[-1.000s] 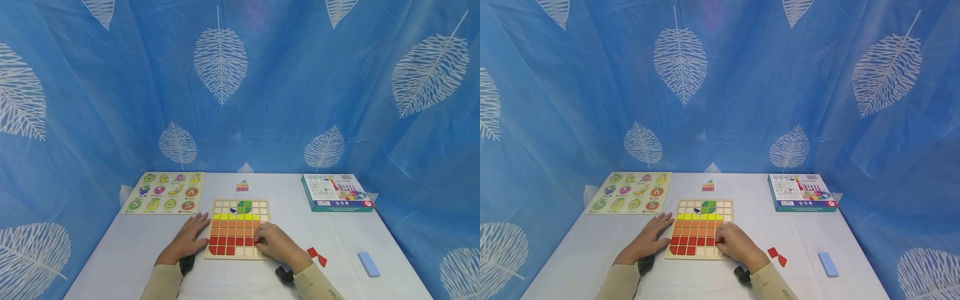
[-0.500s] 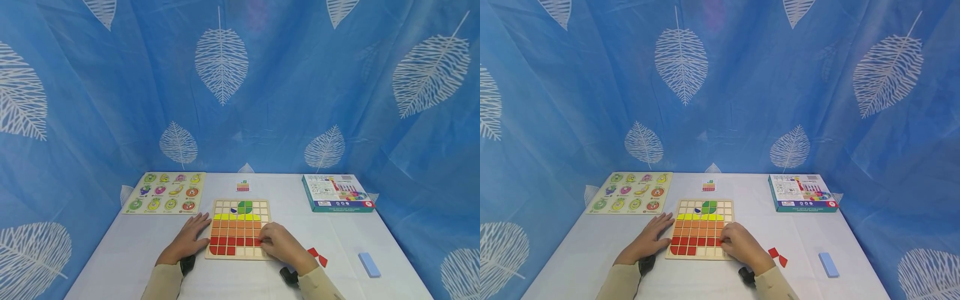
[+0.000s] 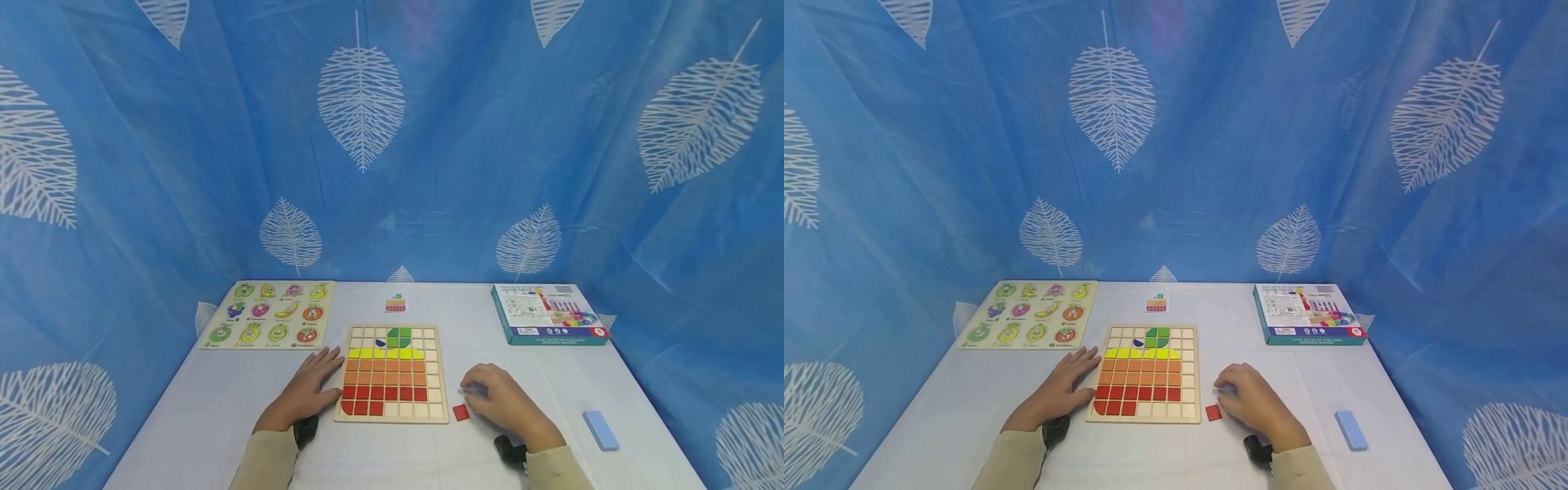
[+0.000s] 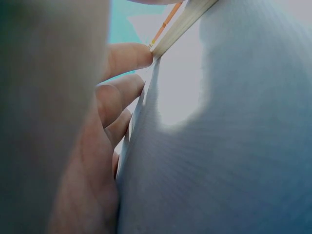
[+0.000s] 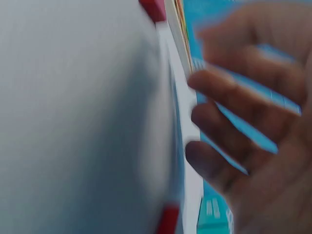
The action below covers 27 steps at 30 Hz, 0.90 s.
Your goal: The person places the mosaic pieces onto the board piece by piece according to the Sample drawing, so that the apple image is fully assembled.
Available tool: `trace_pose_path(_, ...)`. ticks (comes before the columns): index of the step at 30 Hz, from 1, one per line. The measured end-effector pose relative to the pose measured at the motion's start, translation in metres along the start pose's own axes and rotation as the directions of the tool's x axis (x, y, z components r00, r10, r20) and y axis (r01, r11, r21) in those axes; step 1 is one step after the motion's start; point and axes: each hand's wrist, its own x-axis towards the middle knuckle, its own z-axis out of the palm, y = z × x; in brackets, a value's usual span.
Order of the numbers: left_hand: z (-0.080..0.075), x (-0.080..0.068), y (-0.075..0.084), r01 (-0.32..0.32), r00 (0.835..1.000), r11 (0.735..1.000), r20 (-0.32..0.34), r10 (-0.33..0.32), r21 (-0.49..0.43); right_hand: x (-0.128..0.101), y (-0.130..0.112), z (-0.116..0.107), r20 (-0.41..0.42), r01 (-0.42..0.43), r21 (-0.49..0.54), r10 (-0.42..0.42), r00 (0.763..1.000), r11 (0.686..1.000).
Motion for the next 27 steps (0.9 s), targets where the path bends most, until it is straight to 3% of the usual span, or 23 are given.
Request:
trace_pose_path(5, -0.001, -0.001, -0.001, -0.001, 1.0, 1.0, 0.005, 0.001, 0.003, -0.01, 0.011, -0.006, 0.09, 0.065, 0.062, -0.071, 0.993, 0.996)
trace_pose_path(12, -0.004, -0.001, 0.0, -0.013, 1.0, 1.0, 0.004, 0.013, -0.009, -0.011, 0.012, -0.002, 0.082, 0.216, 0.126, -0.227, 0.97, 0.968)
trace_pose_path(17, -0.004, -0.001, 0.001, -0.011, 1.0, 1.0, 0.007, 0.011, -0.008, -0.01, 0.008, 0.001, 0.12, 0.199, 0.152, -0.218, 0.969, 0.968)
trace_pose_path(23, -0.002, -0.001, 0.002, -0.006, 1.0, 1.0, 0.004, 0.006, -0.005, -0.01, 0.003, 0.003, 0.109, 0.24, 0.192, -0.263, 0.959, 0.952)
trace_pose_path(27, -0.002, -0.001, 0.003, -0.007, 1.0, 1.0, 0.0, 0.007, -0.005, -0.009, 0.0, 0.004, 0.115, 0.225, 0.187, -0.249, 0.962, 0.956)
